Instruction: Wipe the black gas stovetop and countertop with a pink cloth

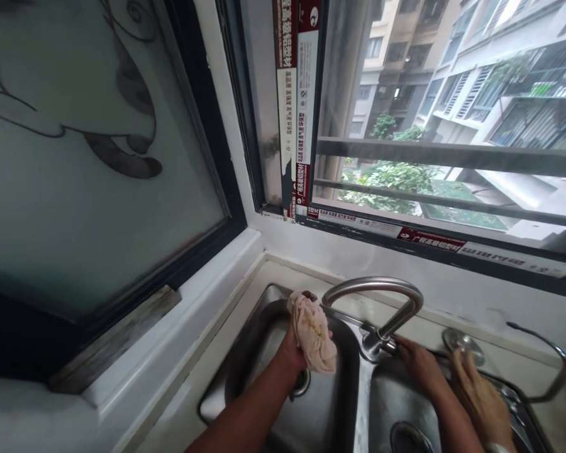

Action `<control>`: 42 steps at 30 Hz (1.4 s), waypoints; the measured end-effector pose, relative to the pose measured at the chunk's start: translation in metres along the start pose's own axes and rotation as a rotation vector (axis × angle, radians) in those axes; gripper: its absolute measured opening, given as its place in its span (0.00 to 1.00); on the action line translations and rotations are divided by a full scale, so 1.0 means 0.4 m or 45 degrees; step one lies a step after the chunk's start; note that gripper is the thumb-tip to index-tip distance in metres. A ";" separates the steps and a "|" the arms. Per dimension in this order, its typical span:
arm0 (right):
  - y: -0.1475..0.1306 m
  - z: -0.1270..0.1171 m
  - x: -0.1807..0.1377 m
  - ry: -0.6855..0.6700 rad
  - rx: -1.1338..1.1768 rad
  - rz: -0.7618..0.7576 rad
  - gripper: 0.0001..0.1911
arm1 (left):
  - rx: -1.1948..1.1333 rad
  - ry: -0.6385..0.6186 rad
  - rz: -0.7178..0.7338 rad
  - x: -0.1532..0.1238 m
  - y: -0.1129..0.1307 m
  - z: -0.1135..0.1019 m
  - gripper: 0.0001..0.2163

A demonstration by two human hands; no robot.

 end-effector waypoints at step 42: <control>0.000 0.011 -0.004 -0.390 0.201 -0.014 0.25 | -0.085 0.061 -0.091 0.070 -0.085 -0.086 0.24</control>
Point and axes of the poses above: each hand's wrist, its own x-axis towards the middle knuckle, its own z-axis out of the palm, y = z × x, the point moved 3 cm from there along x, towards the middle knuckle, and after that the axes turned 14 degrees about -y, right-handed, at the moved point
